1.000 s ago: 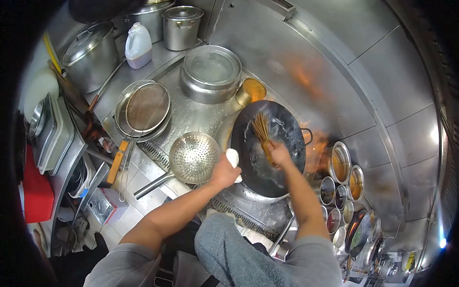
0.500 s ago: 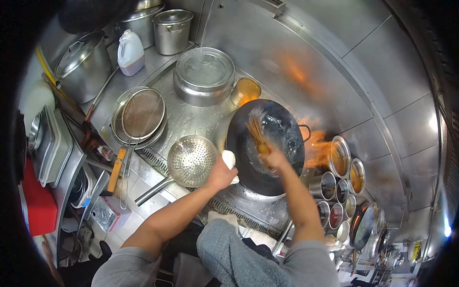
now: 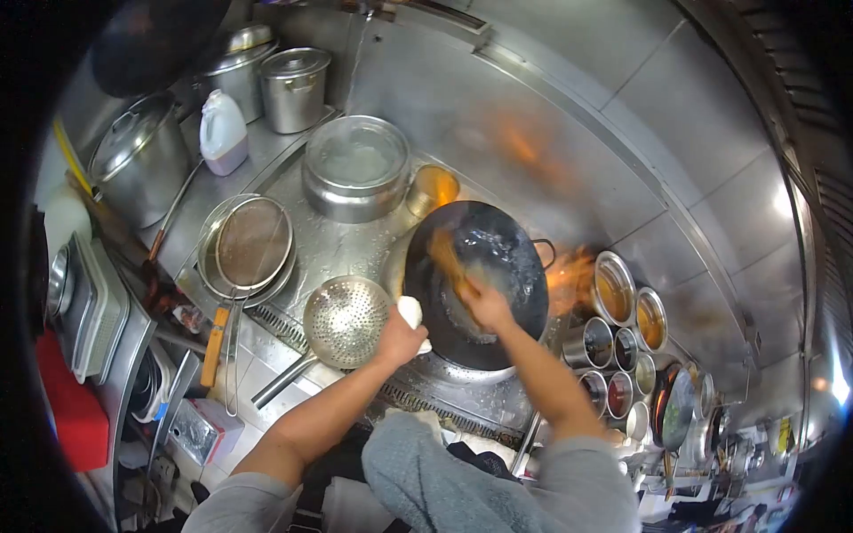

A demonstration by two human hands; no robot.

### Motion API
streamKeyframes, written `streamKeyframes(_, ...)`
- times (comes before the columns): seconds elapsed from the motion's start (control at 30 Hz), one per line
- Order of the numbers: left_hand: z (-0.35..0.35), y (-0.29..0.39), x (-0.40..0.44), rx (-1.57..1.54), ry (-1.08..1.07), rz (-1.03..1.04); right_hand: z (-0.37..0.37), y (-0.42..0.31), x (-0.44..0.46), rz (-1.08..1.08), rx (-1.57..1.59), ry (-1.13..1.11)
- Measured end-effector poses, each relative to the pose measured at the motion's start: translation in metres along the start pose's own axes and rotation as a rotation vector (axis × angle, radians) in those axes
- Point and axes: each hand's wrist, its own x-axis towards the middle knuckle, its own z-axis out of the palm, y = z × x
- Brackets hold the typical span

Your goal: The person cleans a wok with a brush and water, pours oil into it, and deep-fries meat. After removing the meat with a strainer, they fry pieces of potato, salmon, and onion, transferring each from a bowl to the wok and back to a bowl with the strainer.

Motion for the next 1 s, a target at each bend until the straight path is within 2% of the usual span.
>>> streamKeyframes(0.07, 0.001, 0.006, 0.003, 0.008, -0.006, -0.006, 0.033, 0.001, 0.024, 0.05, 0.337, 0.147)
streamKeyframes(0.13, -0.003, 0.002, 0.002, 0.005, 0.003, 0.005, 0.022, -0.015, -0.028, 0.168, 0.264, -0.056)
streamKeyframes(0.2, -0.003, 0.008, -0.001, 0.012, -0.001, 0.004, 0.032, 0.083, -0.044, -0.577, 0.042, 0.039)
streamKeyframes(0.27, -0.004, 0.01, -0.001, 0.032, 0.006, -0.009, -0.025, 0.08, -0.098, -0.201, -0.256, -0.251)
streamKeyframes(0.3, -0.002, 0.01, 0.004, 0.031, 0.009, -0.007, -0.038, 0.081, -0.085, -0.203, -0.256, -0.249)
streamKeyframes(0.37, 0.004, 0.0, 0.005, 0.015, -0.005, 0.004, -0.057, 0.081, -0.044, -0.045, -0.482, -0.316)
streamKeyframes(0.4, 0.002, 0.001, 0.004, 0.019, -0.004, 0.0, -0.058, 0.072, -0.01, 0.073, -0.445, -0.327)
streamKeyframes(0.43, -0.002, 0.004, 0.001, 0.013, -0.009, 0.004, -0.043, 0.076, 0.023, 0.003, -0.284, -0.029)
streamKeyframes(0.5, -0.005, 0.008, 0.004, 0.004, -0.015, 0.003, -0.018, 0.049, 0.054, 0.136, -0.104, 0.085)
streamKeyframes(0.6, -0.005, 0.005, 0.003, -0.017, 0.007, 0.045, 0.035, 0.052, -0.003, 0.118, -0.037, 0.121)
streamKeyframes(0.63, -0.007, 0.008, 0.004, -0.005, 0.012, 0.046, 0.038, 0.062, -0.03, 0.045, -0.138, 0.068)
streamKeyframes(0.67, -0.005, 0.01, 0.002, 0.006, 0.01, 0.041, 0.03, 0.071, -0.06, -0.022, -0.24, 0.007)
streamKeyframes(0.73, -0.003, 0.01, 0.001, -0.009, 0.001, 0.047, -0.023, 0.07, -0.113, -0.044, -0.179, -0.149)
streamKeyframes(0.8, -0.004, 0.012, 0.002, -0.013, 0.015, 0.05, -0.063, 0.123, -0.098, -0.08, -0.448, -0.176)
streamKeyframes(0.87, -0.004, 0.013, 0.001, 0.007, 0.012, 0.024, -0.085, 0.162, -0.015, 0.162, -0.671, -0.344)
streamKeyframes(0.93, -0.003, 0.011, 0.003, 0.008, 0.002, 0.039, -0.088, 0.103, 0.027, 0.173, -0.528, -0.149)
streamKeyframes(1.0, -0.005, 0.006, 0.004, 0.002, -0.006, 0.058, -0.049, 0.07, 0.04, 0.186, -0.195, 0.06)
